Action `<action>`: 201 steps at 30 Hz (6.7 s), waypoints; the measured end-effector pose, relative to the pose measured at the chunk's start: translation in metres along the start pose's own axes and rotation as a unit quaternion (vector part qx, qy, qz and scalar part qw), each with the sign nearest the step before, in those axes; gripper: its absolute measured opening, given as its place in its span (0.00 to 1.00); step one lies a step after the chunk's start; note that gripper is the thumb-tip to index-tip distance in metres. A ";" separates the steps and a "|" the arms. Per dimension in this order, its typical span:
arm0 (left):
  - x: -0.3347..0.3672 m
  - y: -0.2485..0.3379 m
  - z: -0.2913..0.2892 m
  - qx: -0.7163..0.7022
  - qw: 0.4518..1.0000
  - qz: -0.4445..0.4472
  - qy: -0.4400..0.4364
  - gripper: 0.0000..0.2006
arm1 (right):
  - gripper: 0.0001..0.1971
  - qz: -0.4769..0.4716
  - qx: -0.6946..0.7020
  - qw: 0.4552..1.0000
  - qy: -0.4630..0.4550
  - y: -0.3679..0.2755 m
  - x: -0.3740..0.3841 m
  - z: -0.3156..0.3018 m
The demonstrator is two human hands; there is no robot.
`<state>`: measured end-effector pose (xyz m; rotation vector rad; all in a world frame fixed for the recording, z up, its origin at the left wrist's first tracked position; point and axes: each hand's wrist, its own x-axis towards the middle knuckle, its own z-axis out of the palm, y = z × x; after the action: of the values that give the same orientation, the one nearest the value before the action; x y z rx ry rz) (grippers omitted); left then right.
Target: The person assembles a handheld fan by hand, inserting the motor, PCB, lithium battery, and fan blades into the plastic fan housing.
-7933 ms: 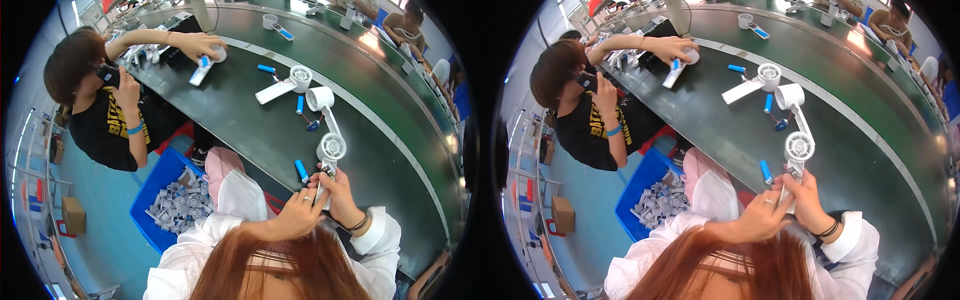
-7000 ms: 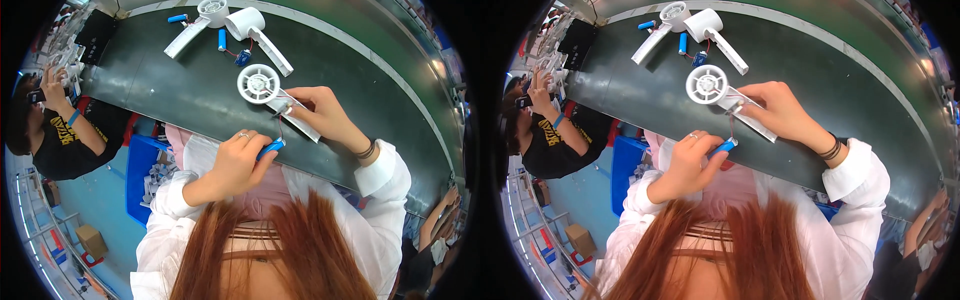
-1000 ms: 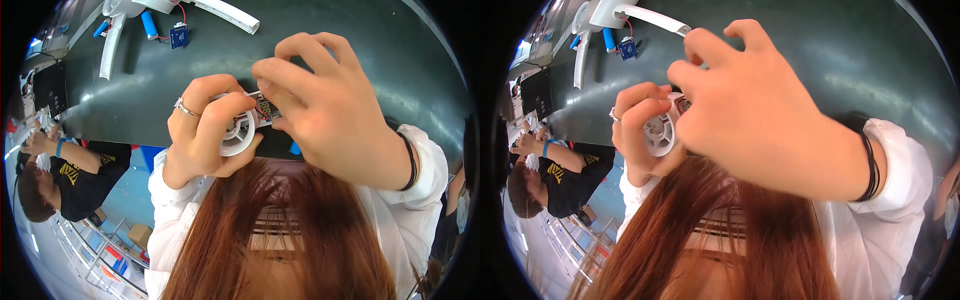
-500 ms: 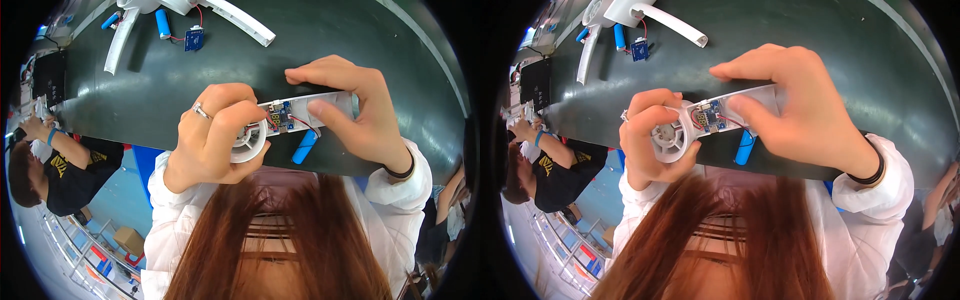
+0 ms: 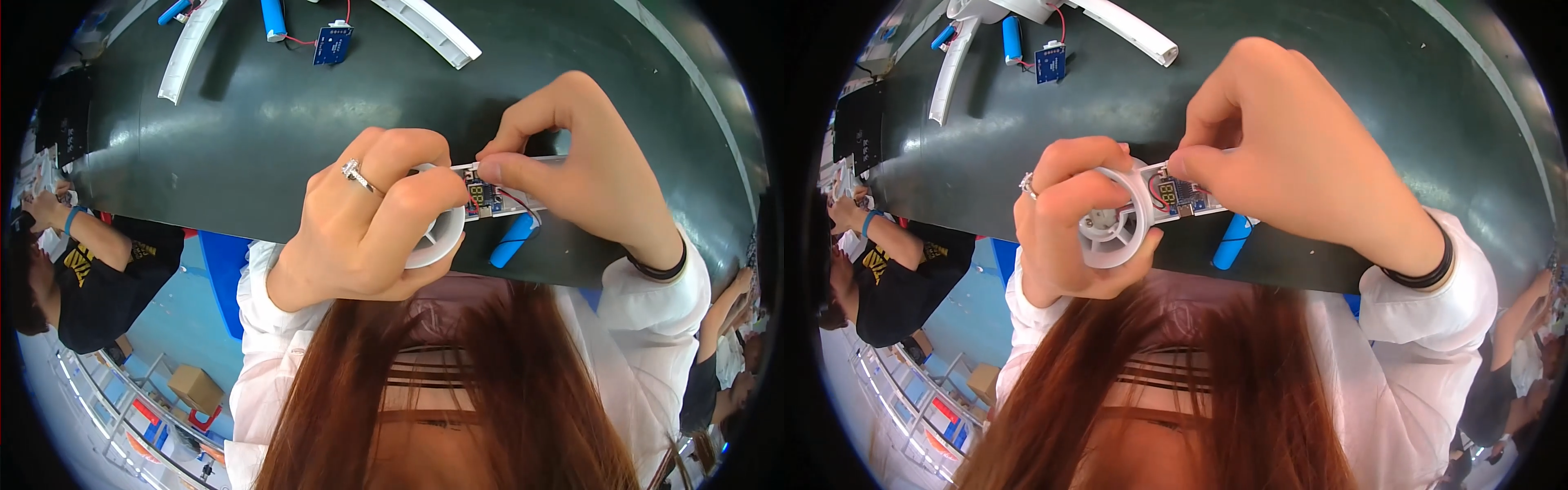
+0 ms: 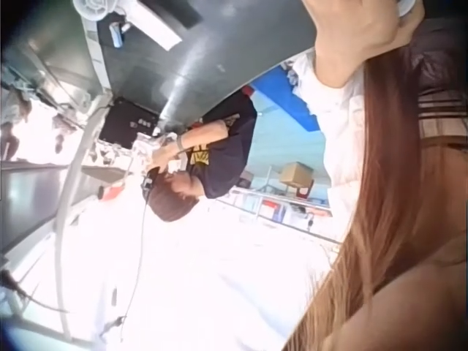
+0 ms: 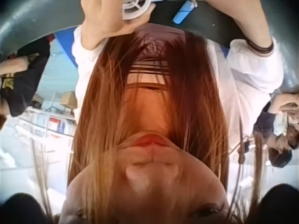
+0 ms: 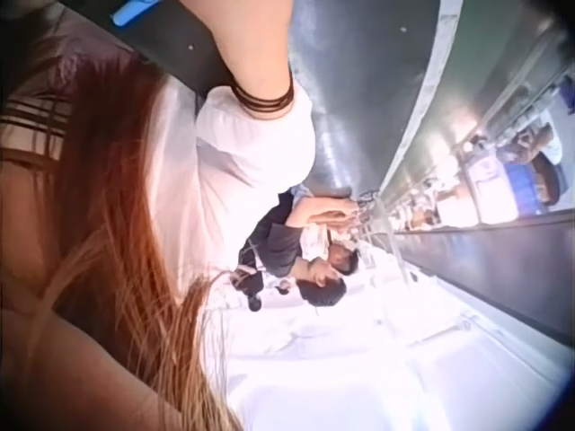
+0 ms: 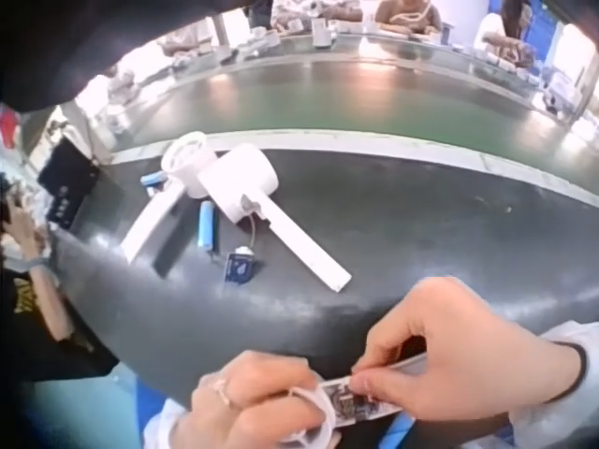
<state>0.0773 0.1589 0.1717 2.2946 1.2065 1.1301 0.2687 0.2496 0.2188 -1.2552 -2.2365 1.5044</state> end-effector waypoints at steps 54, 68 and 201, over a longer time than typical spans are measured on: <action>0.075 -0.008 -0.107 0.149 0.975 0.133 0.100 0.34 | 0.07 -0.185 0.036 0.982 0.021 -0.087 0.057 -0.064; 0.136 -0.095 -0.155 0.127 0.985 0.084 0.085 0.26 | 0.08 -0.197 -0.007 0.979 0.047 -0.102 0.173 -0.091; 0.053 0.035 0.065 0.030 0.997 -0.065 0.029 0.21 | 0.21 -0.161 0.005 0.977 0.137 0.083 -0.069 -0.062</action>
<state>0.1633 0.1855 0.1769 2.2038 1.4062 1.1349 0.3914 0.2541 0.2000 -0.9683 -2.1209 1.1466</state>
